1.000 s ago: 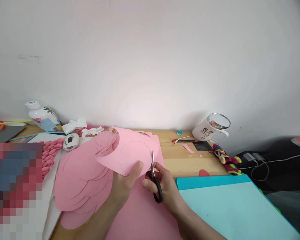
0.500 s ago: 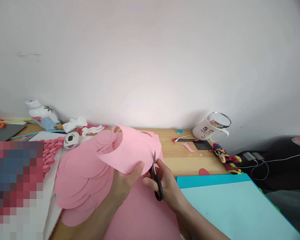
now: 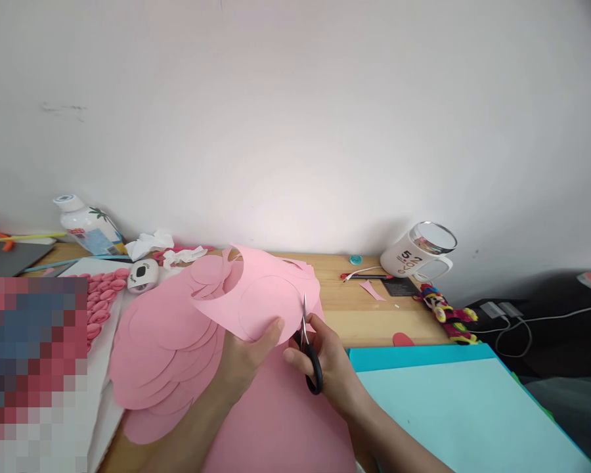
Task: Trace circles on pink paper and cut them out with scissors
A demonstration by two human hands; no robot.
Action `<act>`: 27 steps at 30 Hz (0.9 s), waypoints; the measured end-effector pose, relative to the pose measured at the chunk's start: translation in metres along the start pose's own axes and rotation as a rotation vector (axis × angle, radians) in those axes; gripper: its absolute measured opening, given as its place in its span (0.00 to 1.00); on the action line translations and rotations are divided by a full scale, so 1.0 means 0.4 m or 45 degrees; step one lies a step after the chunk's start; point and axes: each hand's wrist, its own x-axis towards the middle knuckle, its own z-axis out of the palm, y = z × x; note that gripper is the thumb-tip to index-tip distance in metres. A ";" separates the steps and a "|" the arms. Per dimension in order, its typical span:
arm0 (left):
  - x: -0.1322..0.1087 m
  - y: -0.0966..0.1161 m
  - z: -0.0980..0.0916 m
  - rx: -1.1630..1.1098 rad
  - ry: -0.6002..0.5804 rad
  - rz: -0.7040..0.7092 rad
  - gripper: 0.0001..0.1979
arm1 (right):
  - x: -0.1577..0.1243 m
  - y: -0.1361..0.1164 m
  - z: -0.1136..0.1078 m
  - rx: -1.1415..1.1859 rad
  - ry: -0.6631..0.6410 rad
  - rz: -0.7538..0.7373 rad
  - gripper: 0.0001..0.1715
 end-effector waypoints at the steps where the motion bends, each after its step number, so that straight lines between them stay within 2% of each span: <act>1: 0.000 0.000 -0.001 -0.006 -0.005 0.004 0.25 | 0.000 0.001 0.000 -0.001 0.001 0.007 0.29; 13: 0.007 0.009 0.002 -0.070 -0.042 0.057 0.21 | 0.000 0.007 0.004 0.001 0.029 0.046 0.28; 27: 0.006 0.004 0.003 -0.100 -0.012 0.061 0.22 | 0.001 0.015 0.007 -0.030 0.069 0.048 0.26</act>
